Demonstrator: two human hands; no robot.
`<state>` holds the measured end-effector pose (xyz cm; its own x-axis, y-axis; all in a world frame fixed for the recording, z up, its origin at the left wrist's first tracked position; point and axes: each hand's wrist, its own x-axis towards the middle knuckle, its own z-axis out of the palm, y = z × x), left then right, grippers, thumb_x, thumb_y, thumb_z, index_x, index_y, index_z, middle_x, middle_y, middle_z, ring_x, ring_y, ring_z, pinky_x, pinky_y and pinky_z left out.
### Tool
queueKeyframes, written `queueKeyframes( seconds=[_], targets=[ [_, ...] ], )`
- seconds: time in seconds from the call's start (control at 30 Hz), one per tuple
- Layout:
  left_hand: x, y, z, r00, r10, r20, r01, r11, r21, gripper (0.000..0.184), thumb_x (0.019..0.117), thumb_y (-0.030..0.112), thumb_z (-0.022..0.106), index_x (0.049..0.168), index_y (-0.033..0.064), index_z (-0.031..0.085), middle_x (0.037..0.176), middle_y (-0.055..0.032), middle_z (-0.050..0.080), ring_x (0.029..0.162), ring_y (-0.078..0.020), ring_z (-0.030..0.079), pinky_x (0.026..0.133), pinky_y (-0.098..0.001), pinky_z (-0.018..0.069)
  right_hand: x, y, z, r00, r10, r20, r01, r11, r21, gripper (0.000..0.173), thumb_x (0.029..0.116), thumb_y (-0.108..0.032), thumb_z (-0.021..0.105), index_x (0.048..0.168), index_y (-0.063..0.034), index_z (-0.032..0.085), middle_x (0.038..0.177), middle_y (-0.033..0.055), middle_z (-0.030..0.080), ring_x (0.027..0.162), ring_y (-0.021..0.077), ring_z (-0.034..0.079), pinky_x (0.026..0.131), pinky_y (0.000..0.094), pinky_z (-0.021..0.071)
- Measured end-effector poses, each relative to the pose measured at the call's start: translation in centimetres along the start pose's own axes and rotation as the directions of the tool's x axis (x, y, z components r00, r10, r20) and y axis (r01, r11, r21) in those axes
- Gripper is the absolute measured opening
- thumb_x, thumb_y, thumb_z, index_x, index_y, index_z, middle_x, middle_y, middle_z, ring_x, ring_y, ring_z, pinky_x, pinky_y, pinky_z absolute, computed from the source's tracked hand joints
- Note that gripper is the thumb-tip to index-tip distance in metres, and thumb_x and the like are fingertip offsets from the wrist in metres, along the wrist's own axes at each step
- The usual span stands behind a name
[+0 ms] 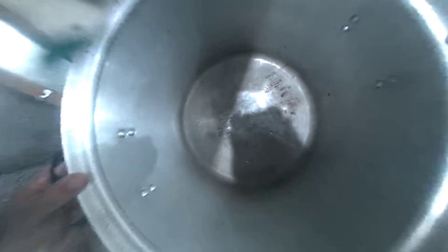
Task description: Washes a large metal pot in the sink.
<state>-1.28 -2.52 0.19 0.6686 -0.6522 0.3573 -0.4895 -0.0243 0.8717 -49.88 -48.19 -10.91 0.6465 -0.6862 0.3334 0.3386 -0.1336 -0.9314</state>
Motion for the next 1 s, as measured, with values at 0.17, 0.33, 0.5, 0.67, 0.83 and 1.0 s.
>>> queueKeyframes(
  seconds=[0.17,0.33,0.5,0.67,0.83,1.0],
  targets=[
    [2.0,-2.0,1.8,0.996,-0.086,0.027,0.089,0.987,-0.132,0.022,0.0841,0.026,0.077,0.103,0.0196,0.068,0.069,0.0100,0.066,0.048,0.0022,0.055,0.042,-0.0154,0.0481,0.3,-3.0,6.5,0.977,0.184,-0.106,-0.193,0.977,-0.086,0.021,0.1076,-0.021,0.048,0.094,-0.0168,0.064,0.079,-0.0071,0.068,0.062,-0.0001,0.064,0.055,0.0141,0.0539],
    [3.0,-0.9,5.5,0.993,-0.121,0.013,0.122,0.987,-0.108,0.005,0.0865,0.031,0.070,0.082,0.0324,0.068,0.055,0.0162,0.057,0.042,0.0073,0.046,0.040,-0.0117,0.0420,1.8,-1.9,7.6,0.959,0.248,-0.133,-0.266,0.955,-0.132,0.026,0.1077,-0.017,0.044,0.089,-0.0192,0.062,0.075,-0.0087,0.069,0.056,-0.0028,0.061,0.048,0.0128,0.0496],
    [5.4,-2.0,7.3,0.986,-0.169,-0.001,0.167,0.976,-0.141,0.019,0.0903,0.018,0.054,0.076,0.0268,0.063,0.049,0.0144,0.046,0.037,0.0064,0.037,0.037,-0.0112,0.0357,4.0,0.2,6.0,0.957,0.286,-0.046,-0.289,0.949,-0.124,0.025,0.1073,-0.026,0.049,0.091,-0.0222,0.068,0.080,-0.0076,0.074,0.059,-0.0009,0.065,0.048,0.0163,0.0534],
    [8.3,-3.0,9.6,0.966,-0.256,-0.039,0.247,0.955,-0.162,0.028,0.0978,0.014,0.049,0.075,0.0238,0.062,0.047,0.0130,0.045,0.036,0.0058,0.035,0.035,-0.0113,0.0333,7.9,2.5,4.3,0.955,0.297,-0.018,-0.297,0.944,-0.141,0.019,0.1031,-0.032,0.060,0.090,-0.0231,0.070,0.076,-0.0073,0.073,0.057,-0.0003,0.065,0.048,0.0181,0.0540],
    [12.2,-3.7,12.5,0.924,-0.351,-0.154,0.346,0.936,-0.055,0.018,0.1044,0.012,0.051,0.091,0.0178,0.062,0.053,0.0114,0.053,0.039,0.0049,0.042,0.038,-0.0112,0.0372,13.1,4.9,3.7,0.938,0.334,-0.090,-0.345,0.926,-0.151,0.018,0.1030,-0.024,0.052,0.092,-0.0173,0.064,0.072,-0.0047,0.070,0.052,0.0013,0.061,0.043,0.0178,0.0499],
    [16.8,-5.1,14.5,0.922,-0.361,-0.142,0.369,0.929,0.035,0.010,0.0968,0.013,0.055,0.091,0.0169,0.062,0.055,0.0107,0.055,0.041,0.0049,0.043,0.038,-0.0121,0.0378,19.0,7.2,2.5,0.908,0.409,-0.093,-0.419,0.895,-0.153,0.025,0.1064,-0.018,0.046,0.088,-0.0123,0.062,0.071,-0.0034,0.068,0.054,0.0019,0.060,0.044,0.0163,0.0466]
  ],
)
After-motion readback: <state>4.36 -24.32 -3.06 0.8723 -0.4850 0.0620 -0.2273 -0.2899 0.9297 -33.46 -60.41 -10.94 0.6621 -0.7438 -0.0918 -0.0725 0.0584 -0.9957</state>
